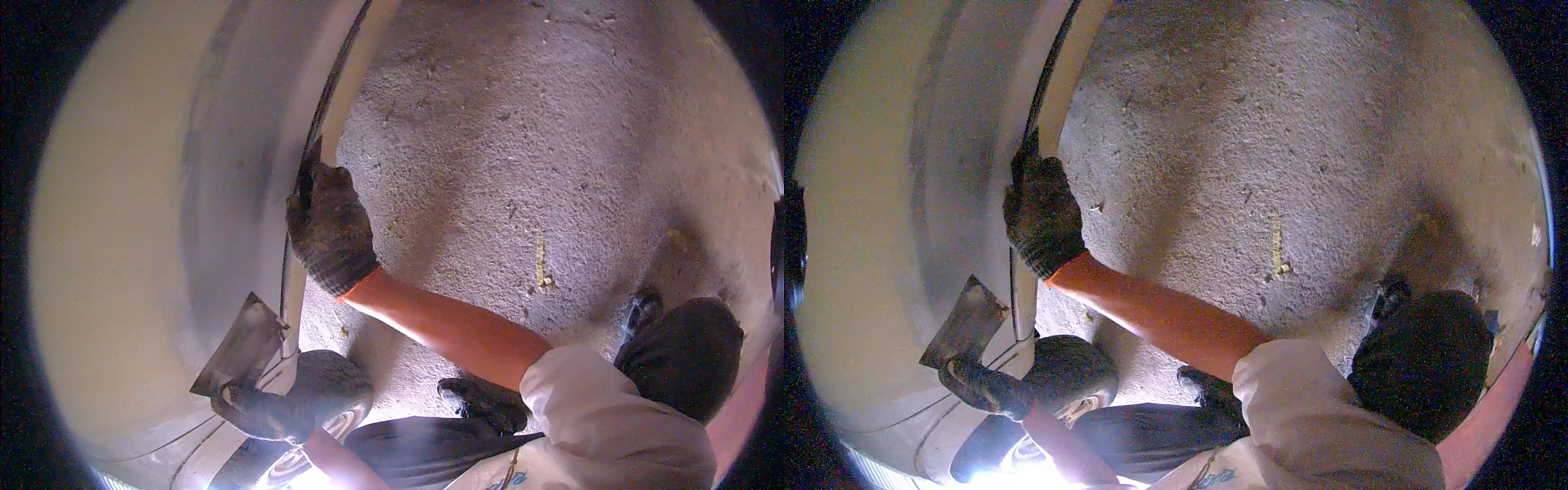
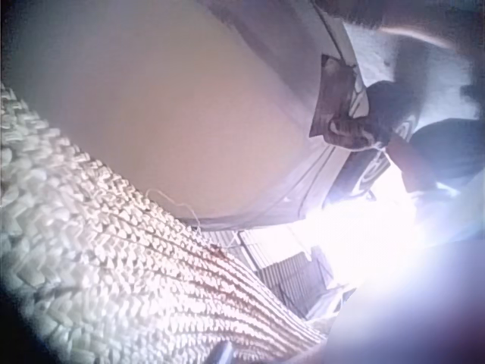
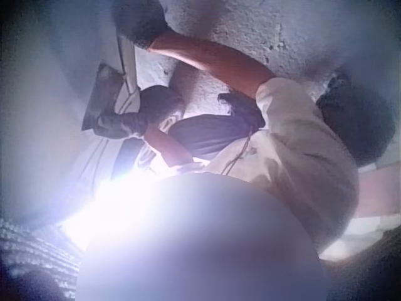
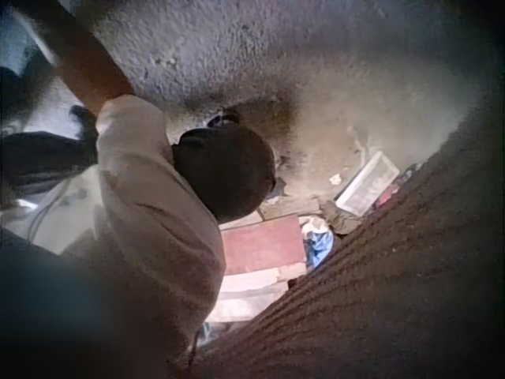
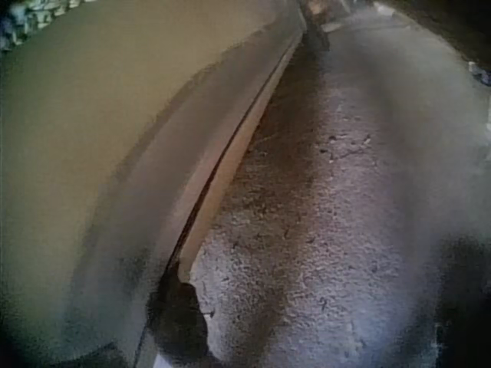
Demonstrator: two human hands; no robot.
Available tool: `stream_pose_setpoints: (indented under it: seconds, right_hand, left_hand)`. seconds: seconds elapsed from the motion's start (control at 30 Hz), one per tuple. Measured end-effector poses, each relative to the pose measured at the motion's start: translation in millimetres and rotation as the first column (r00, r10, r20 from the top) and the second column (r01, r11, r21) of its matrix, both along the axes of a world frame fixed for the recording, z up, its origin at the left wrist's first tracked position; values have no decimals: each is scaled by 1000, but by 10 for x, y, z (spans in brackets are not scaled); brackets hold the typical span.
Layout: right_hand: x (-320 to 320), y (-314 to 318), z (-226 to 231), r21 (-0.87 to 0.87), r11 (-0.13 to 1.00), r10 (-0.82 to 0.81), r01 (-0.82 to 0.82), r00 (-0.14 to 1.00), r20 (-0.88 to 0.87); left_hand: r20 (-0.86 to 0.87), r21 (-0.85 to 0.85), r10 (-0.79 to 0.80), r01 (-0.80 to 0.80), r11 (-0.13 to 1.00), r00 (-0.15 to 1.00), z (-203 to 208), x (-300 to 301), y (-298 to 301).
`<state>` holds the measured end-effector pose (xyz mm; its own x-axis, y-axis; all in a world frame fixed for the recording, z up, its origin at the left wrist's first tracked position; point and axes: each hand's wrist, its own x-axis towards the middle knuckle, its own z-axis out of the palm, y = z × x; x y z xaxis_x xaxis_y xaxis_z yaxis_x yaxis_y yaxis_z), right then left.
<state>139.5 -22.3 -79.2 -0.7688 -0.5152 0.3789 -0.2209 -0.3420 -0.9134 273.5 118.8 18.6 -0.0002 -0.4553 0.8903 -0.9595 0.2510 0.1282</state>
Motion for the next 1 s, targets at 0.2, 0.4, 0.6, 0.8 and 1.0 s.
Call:
stream_pose_setpoints:
  seconds: [0.2, 0.4, 0.6, 0.8, 1.0]
  right_hand:
    - [-188, -20, -360, -147, 983, 149, -110, 947, 286]
    - [-361, -375, -815, 13, 856, 460, -517, 772, 438]
    - [-145, -348, -441, -77, 976, 216, -202, 902, 374]
    - [-91, 4, -113, -19, 995, 95, -93, 976, 197]
    - [-345, -133, -533, -126, 969, 246, -212, 859, 449]
  left_hand:
    - [-95, -18, 132, -134, 991, 987, -20, -29, 3]
    - [40, 14, 91, -91, 996, 995, 31, 9, 26]
    - [-39, 46, 176, -174, 984, 984, 3, 58, 75]
    - [87, 33, -8, 5, 999, 996, 24, 205, 53]
    - [75, 24, 159, -161, 987, 984, -29, 129, 37]
